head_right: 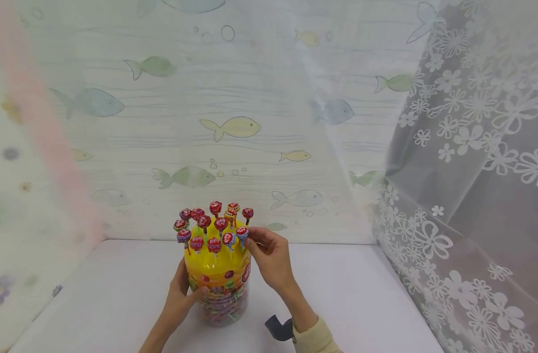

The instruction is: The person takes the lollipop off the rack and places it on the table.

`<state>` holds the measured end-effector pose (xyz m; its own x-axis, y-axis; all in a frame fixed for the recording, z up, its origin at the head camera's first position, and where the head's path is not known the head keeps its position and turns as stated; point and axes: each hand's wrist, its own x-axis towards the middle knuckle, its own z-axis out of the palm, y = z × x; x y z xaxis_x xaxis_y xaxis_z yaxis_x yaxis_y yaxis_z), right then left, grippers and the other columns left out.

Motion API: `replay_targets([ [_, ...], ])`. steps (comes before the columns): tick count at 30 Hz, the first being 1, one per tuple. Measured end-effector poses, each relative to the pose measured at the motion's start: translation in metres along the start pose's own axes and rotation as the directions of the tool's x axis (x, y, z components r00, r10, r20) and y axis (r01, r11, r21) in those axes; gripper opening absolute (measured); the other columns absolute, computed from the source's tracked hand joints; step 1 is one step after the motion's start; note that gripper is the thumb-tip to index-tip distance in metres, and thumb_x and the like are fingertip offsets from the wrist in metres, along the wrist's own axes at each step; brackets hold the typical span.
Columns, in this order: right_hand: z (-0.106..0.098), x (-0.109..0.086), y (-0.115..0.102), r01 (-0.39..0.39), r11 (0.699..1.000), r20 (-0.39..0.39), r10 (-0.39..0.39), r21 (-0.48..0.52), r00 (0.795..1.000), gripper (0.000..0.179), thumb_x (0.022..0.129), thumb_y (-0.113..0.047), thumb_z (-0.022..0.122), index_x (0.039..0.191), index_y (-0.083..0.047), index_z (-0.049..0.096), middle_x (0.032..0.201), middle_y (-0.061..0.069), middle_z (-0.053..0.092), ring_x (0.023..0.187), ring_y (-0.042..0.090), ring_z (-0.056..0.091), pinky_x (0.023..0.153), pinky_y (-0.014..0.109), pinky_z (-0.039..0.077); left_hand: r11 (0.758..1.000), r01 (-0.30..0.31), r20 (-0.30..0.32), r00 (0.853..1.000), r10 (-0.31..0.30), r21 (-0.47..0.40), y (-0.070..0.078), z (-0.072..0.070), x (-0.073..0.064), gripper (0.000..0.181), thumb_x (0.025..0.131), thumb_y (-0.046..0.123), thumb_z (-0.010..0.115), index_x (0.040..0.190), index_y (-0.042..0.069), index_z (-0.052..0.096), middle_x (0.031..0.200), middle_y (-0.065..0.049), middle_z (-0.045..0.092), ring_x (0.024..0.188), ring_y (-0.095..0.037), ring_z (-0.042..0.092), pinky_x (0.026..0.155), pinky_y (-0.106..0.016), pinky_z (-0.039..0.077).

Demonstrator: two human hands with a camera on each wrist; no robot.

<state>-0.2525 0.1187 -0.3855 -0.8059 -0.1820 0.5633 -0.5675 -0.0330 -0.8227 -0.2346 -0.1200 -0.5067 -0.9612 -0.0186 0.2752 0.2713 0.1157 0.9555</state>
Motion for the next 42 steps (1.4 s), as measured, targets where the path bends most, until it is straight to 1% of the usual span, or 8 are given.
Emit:
replay_targets([
  [8, 0.001, -0.001, 0.001, -0.010, 1.000, 0.017, 0.010, 0.027, 1.000, 0.027, 0.095, 0.000, 0.068, 0.121, 0.008, 0.065, 0.119, 0.024, 0.067, 0.104, 0.012, 0.069, 0.094, 0.025, 0.059, 1.000, 0.011, -0.005, 1.000, -0.011, 0.002, 0.001, 0.000, 0.000, 0.094, 0.093, 0.020, 0.073, 0.164, 0.013, 0.013, 0.167, -0.013, 0.026, 0.151, -0.037, 0.031, 0.123, -0.053, 0.022],
  [12, 0.002, 0.001, 0.001, -0.002, 1.000, 0.012, 0.002, 0.022, 1.000, 0.027, 0.094, 0.000, 0.070, 0.120, 0.007, 0.066, 0.116, 0.024, 0.069, 0.102, 0.011, 0.070, 0.093, 0.026, 0.060, 1.000, -0.011, 0.003, 1.000, 0.011, 0.009, 0.001, 0.001, 0.000, 0.093, 0.094, 0.021, 0.072, 0.164, 0.013, 0.012, 0.167, -0.014, 0.025, 0.151, -0.040, 0.029, 0.123, -0.057, 0.022],
  [18, 0.002, 0.004, -0.001, 0.018, 1.000, -0.018, -0.018, -0.004, 1.000, 0.023, 0.091, 0.002, 0.071, 0.114, 0.006, 0.069, 0.111, 0.024, 0.071, 0.097, 0.011, 0.072, 0.088, 0.029, 0.062, 1.000, -0.014, 0.022, 1.000, 0.014, 0.015, 0.005, 0.003, -0.001, 0.094, 0.094, 0.027, 0.071, 0.165, 0.019, 0.010, 0.168, -0.014, 0.023, 0.153, -0.041, 0.025, 0.122, -0.064, 0.020],
  [28, 0.003, 0.006, -0.005, 0.055, 0.998, -0.028, -0.055, -0.010, 0.998, 0.023, 0.091, 0.003, 0.071, 0.114, 0.006, 0.069, 0.110, 0.025, 0.071, 0.097, 0.012, 0.072, 0.086, 0.030, 0.063, 0.999, -0.036, -0.013, 0.999, 0.036, 0.037, 0.004, 0.005, -0.008, 0.094, 0.092, 0.027, 0.072, 0.164, 0.018, 0.012, 0.168, -0.013, 0.024, 0.152, -0.040, 0.026, 0.121, -0.063, 0.021],
  [31, 0.001, 0.006, -0.006, 0.074, 0.997, -0.033, -0.074, -0.007, 0.997, 0.023, 0.092, 0.003, 0.071, 0.114, 0.006, 0.069, 0.110, 0.025, 0.072, 0.096, 0.012, 0.072, 0.086, 0.031, 0.063, 0.998, -0.043, -0.030, 0.999, 0.045, 0.049, 0.004, 0.005, -0.008, 0.094, 0.091, 0.026, 0.073, 0.164, 0.018, 0.014, 0.167, -0.011, 0.026, 0.152, -0.038, 0.029, 0.121, -0.059, 0.023],
  [34, -0.001, 0.006, -0.006, 0.094, 0.996, -0.045, -0.094, -0.001, 0.995, 0.022, 0.092, 0.005, 0.070, 0.114, 0.007, 0.069, 0.108, 0.022, 0.072, 0.095, 0.012, 0.073, 0.086, 0.031, 0.063, 0.997, -0.039, -0.051, 0.998, 0.043, 0.062, 0.004, 0.005, -0.007, 0.094, 0.090, 0.025, 0.075, 0.164, 0.018, 0.017, 0.166, -0.007, 0.031, 0.151, -0.033, 0.034, 0.121, -0.051, 0.027],
  [39, -0.006, 0.003, -0.004, 0.121, 0.993, -0.060, -0.121, -0.001, 0.991, 0.021, 0.091, 0.006, 0.070, 0.113, 0.007, 0.068, 0.105, 0.014, 0.074, 0.093, 0.013, 0.073, 0.084, 0.032, 0.064, 0.997, -0.030, -0.075, 0.997, 0.035, 0.068, 0.006, 0.006, -0.007, 0.093, 0.088, 0.024, 0.076, 0.163, 0.018, 0.021, 0.163, -0.004, 0.037, 0.148, -0.028, 0.039, 0.117, -0.030, 0.032],
  [42, -0.010, -0.001, -0.004, 0.131, 0.991, -0.064, -0.130, 0.002, 0.989, 0.022, 0.092, 0.004, 0.070, 0.113, 0.007, 0.068, 0.105, 0.016, 0.074, 0.093, 0.013, 0.074, 0.083, 0.032, 0.064, 0.998, -0.032, -0.086, 0.996, 0.036, 0.058, 0.008, 0.006, -0.007, 0.093, 0.088, 0.023, 0.077, 0.163, 0.016, 0.022, 0.163, -0.005, 0.037, 0.147, -0.028, 0.040, 0.114, -0.020, 0.032],
])
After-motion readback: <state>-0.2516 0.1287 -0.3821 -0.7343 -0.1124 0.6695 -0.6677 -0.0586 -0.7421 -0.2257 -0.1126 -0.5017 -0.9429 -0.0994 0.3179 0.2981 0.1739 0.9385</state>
